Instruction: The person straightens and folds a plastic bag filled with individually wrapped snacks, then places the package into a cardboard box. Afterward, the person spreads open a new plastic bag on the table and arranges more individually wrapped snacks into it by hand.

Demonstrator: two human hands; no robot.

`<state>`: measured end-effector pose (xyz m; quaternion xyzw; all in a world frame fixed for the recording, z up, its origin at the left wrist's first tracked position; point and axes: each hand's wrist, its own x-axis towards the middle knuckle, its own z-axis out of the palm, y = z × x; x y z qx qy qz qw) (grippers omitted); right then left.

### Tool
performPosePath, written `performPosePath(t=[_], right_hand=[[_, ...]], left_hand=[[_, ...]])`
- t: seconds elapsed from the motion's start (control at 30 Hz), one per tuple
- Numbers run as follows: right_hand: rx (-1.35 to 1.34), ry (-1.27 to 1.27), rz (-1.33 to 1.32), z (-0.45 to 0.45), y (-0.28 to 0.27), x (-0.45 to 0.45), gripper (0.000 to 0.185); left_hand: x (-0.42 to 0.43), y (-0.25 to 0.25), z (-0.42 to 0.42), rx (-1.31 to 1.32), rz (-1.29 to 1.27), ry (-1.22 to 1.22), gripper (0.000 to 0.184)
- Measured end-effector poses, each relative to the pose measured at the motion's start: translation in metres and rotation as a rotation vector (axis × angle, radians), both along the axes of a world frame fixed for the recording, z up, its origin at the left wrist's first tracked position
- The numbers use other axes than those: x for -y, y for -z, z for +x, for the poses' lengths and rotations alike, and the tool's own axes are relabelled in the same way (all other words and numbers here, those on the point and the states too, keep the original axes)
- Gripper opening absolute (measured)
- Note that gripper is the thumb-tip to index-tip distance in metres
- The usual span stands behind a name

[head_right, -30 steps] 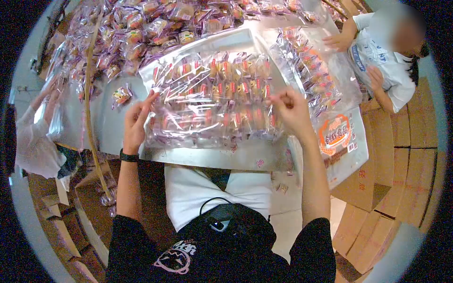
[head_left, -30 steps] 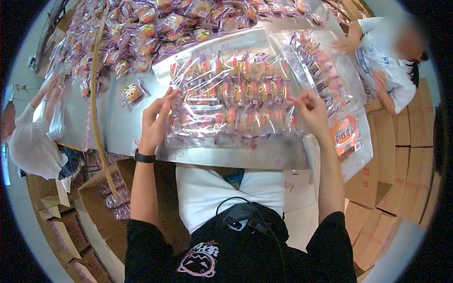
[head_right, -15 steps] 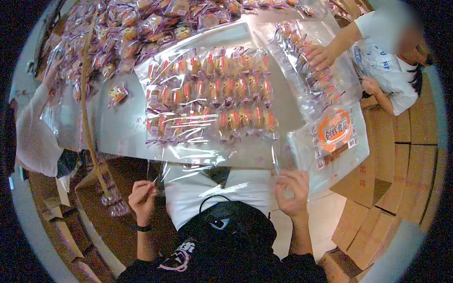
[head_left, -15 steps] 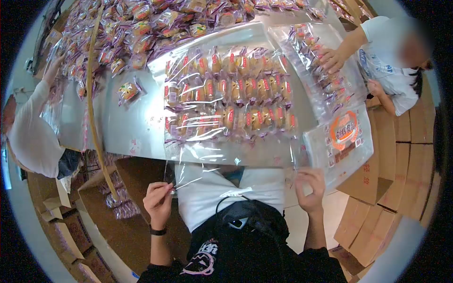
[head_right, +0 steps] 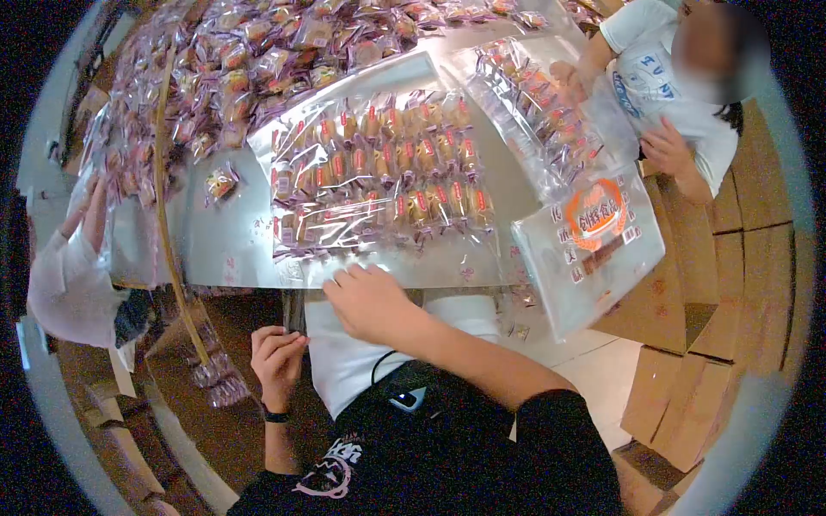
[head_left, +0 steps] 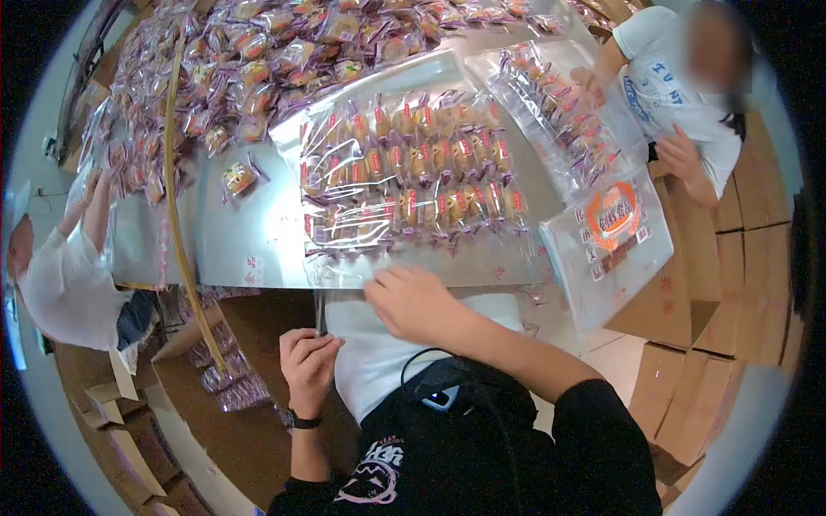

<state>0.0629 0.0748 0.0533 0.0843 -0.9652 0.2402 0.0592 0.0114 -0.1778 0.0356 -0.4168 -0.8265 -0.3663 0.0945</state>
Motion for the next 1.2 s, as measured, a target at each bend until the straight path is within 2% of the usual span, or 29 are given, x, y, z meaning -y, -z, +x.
performPosePath(t=[0.03,0.13,0.17,0.27,0.3,0.4,0.43,0.53,0.57,0.67,0.7,0.8,0.93,0.97,1.07,1.17,1.2], right_hand=[[-0.036,0.007,0.048,-0.018,0.016,0.005,0.014],[0.198,0.047,0.042,-0.057,0.027,0.005,0.018],[0.13,0.022,0.097,-0.056,0.033,0.005,0.027],[-0.069,0.073,0.162,-0.037,0.053,0.016,0.037],[0.0,0.069,0.2,-0.03,0.051,0.022,0.036],[-0.359,-0.132,0.211,-0.019,0.053,0.039,0.042],[-0.42,-0.24,0.171,-0.02,0.054,0.042,0.046],[-0.206,-0.226,0.078,-0.043,0.049,0.029,0.049],[0.036,-0.205,-0.168,-0.049,0.042,0.018,0.052],[-0.1,-0.148,-0.29,-0.059,0.071,0.02,0.056],[-0.253,-0.077,-0.26,-0.062,0.064,0.024,0.057],[0.002,-0.055,-0.258,-0.062,0.04,0.018,0.056],[-0.093,-0.111,-0.431,-0.06,0.055,0.011,0.042],[-0.166,-0.071,-0.548,-0.053,0.066,0.012,0.029],[0.027,0.03,-0.136,-0.003,0.022,-0.024,0.02],[0.102,0.315,-0.233,0.018,0.051,-0.068,0.025],[0.054,0.313,-0.208,0.016,0.049,-0.069,0.025]], left_hand=[[0.001,-0.001,0.002,-0.006,0.001,0.016,0.021],[0.008,-0.002,0.002,-0.018,-0.038,0.048,0.021],[0.008,-0.005,0.005,-0.024,-0.061,0.04,0.021],[0.006,0.001,0.008,-0.022,-0.049,0.032,0.02],[0.006,0.002,0.01,-0.022,-0.037,0.032,0.02],[0.002,0.001,0.019,0.006,0.011,0.021,0.022],[-0.001,0.003,0.023,0.021,0.036,0.016,0.023],[-0.008,0.007,0.029,0.067,0.085,0.002,0.025],[-0.007,0.008,0.032,0.092,0.085,-0.012,0.025],[-0.003,0.01,0.037,0.118,0.094,-0.059,0.023],[0.002,0.013,0.039,0.123,0.095,-0.08,0.022],[0.006,0.018,0.041,0.148,0.123,-0.11,0.02],[0.002,0.0,0.032,0.138,0.112,-0.074,0.019],[0.002,0.0,0.031,0.113,0.101,-0.08,0.019],[0.005,-0.001,0.029,0.065,0.068,-0.083,0.02],[0.001,-0.001,0.034,0.083,0.06,-0.076,0.022],[-0.002,0.0,0.038,0.103,0.064,-0.064,0.023]])
